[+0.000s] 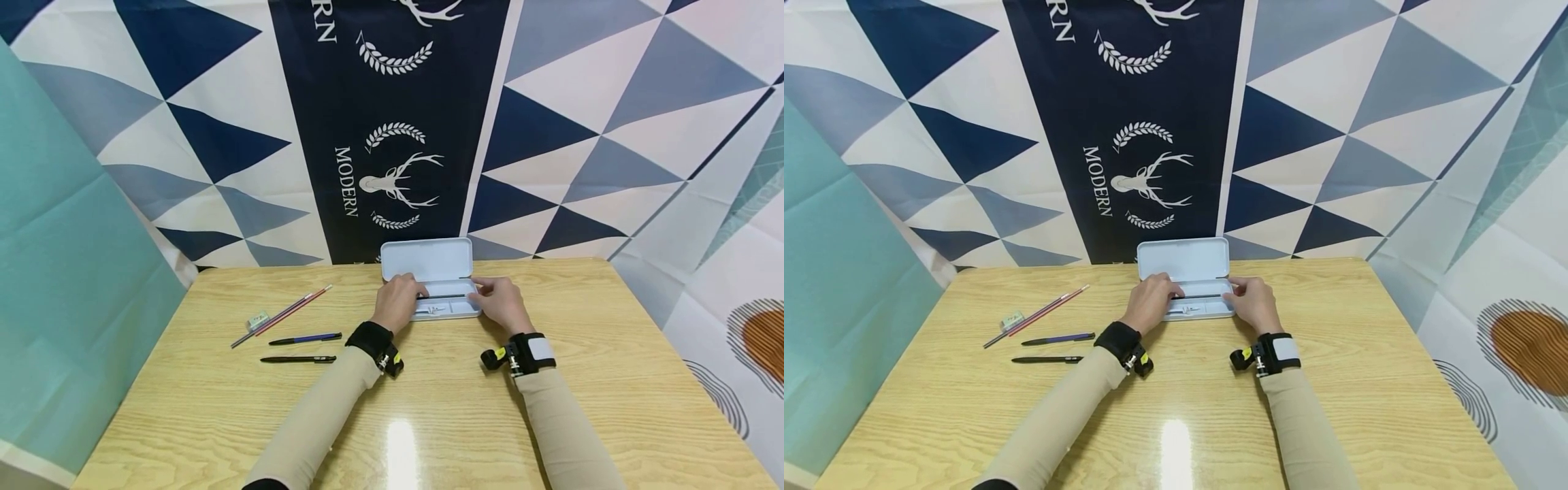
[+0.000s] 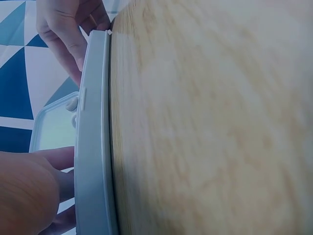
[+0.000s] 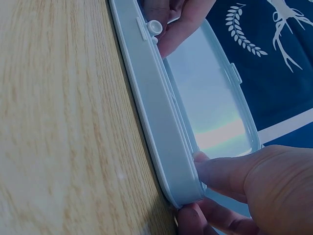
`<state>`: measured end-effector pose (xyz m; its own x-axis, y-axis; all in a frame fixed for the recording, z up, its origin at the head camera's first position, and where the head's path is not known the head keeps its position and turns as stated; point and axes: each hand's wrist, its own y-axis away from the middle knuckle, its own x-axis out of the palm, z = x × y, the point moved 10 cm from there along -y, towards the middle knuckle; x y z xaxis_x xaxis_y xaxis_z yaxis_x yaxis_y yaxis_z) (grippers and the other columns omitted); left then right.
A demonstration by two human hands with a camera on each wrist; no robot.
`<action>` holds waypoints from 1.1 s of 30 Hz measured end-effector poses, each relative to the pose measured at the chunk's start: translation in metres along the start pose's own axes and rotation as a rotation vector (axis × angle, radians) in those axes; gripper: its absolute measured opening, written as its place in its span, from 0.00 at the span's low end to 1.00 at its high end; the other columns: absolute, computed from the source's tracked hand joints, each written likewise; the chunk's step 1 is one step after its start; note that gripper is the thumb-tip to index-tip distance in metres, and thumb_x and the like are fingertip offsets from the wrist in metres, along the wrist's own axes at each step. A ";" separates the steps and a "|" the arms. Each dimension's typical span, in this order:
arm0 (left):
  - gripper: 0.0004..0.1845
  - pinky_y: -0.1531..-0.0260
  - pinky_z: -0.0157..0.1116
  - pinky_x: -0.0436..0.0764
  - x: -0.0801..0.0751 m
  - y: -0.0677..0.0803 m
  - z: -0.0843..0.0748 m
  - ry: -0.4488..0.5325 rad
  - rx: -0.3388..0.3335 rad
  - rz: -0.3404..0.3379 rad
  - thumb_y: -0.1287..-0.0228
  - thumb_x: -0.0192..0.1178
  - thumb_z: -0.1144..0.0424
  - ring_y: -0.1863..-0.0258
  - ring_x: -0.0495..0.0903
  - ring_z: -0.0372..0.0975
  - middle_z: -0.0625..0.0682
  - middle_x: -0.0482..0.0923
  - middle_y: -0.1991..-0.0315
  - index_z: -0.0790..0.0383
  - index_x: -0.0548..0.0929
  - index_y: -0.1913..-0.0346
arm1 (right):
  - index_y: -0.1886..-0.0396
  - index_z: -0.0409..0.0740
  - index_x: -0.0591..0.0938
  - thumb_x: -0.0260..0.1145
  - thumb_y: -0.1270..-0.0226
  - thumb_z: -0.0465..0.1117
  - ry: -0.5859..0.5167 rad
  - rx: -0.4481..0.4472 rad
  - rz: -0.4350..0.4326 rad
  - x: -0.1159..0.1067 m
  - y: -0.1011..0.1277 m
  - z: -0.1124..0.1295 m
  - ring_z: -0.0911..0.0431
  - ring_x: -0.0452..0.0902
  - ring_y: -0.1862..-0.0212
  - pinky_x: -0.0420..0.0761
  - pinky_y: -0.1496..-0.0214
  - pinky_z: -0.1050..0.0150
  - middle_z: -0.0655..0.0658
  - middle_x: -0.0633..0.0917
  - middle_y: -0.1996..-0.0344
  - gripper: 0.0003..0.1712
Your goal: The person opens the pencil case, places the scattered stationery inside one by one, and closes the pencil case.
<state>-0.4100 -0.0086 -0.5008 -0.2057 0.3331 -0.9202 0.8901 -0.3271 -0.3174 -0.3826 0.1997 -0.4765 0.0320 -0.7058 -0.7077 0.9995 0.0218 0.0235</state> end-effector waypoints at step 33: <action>0.10 0.64 0.41 0.89 -0.077 0.023 -0.003 0.009 -0.058 -0.013 0.19 0.67 0.63 0.56 0.90 0.45 0.53 0.92 0.55 0.53 0.97 0.46 | 0.24 0.36 0.83 0.71 0.18 0.40 -0.001 0.006 -0.007 -0.001 0.000 0.000 0.42 0.81 0.48 0.76 0.52 0.62 0.27 0.89 0.42 0.28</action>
<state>-0.3719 -0.0388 -0.4365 -0.2139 0.3451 -0.9139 0.9096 -0.2707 -0.3151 -0.3831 0.1999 -0.4761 0.0249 -0.7068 -0.7070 0.9997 0.0123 0.0229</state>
